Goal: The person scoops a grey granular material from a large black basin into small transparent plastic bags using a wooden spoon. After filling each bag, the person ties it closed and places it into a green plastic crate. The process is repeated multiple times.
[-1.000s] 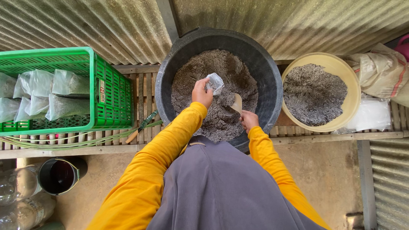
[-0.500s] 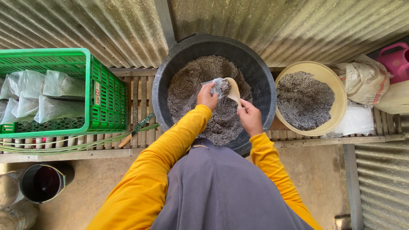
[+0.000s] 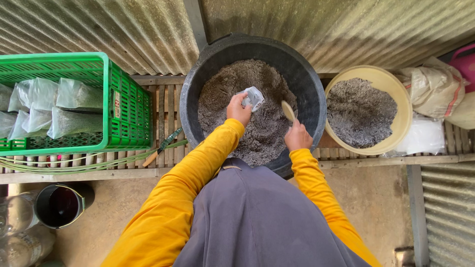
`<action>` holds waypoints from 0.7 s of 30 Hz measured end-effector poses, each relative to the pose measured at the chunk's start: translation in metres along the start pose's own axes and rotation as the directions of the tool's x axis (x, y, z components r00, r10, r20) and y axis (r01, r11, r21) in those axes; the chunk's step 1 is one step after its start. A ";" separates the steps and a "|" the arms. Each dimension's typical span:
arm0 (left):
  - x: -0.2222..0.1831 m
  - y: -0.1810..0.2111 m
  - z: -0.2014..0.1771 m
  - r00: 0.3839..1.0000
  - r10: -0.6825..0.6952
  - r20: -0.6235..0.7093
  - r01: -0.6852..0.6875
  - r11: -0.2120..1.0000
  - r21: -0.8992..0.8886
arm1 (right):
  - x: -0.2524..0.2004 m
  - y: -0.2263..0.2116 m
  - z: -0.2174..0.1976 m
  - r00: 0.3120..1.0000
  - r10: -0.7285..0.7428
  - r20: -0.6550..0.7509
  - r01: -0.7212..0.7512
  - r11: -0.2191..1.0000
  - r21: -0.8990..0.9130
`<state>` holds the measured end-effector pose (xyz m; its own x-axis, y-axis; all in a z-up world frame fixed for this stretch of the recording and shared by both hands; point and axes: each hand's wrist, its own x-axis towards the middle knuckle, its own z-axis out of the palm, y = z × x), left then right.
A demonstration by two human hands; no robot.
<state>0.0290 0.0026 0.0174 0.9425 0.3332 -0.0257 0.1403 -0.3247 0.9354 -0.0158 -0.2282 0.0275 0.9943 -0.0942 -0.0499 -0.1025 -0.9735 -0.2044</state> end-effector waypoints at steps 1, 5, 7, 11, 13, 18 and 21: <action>-0.001 -0.001 -0.001 1.000 0.003 -0.012 -0.003 1.000 -0.001 | -0.001 0.007 0.014 0.993 0.058 0.098 -0.055 0.998 -0.037; -0.002 -0.001 -0.004 1.000 -0.009 0.000 0.009 1.000 0.005 | -0.013 0.019 0.044 0.913 0.203 0.355 -0.223 0.975 0.018; -0.003 0.001 -0.006 1.000 -0.005 -0.007 0.005 1.000 0.006 | -0.022 0.008 0.052 0.894 0.187 0.408 -0.255 0.959 0.119; -0.004 0.009 -0.006 1.000 -0.005 0.024 0.004 1.000 0.030 | -0.035 -0.016 0.070 0.903 0.105 0.417 -0.238 0.929 0.283; -0.007 0.010 -0.005 0.999 0.003 0.033 -0.005 0.998 0.055 | -0.039 -0.018 0.084 0.890 0.063 0.452 -0.300 0.828 0.474; -0.004 0.011 -0.008 1.000 -0.005 0.030 0.005 1.000 0.007 | -0.034 -0.003 0.094 0.831 -0.052 0.554 -0.506 0.344 0.791; 0.000 0.010 -0.011 1.000 0.011 0.021 -0.011 1.000 0.014 | -0.030 0.013 0.075 0.784 0.032 0.620 -0.587 0.366 0.722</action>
<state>0.0268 0.0087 0.0306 0.9501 0.3111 -0.0231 0.1342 -0.3405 0.9306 -0.0493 -0.2223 -0.0469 0.7577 0.0239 -0.6522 -0.6422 -0.1508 -0.7516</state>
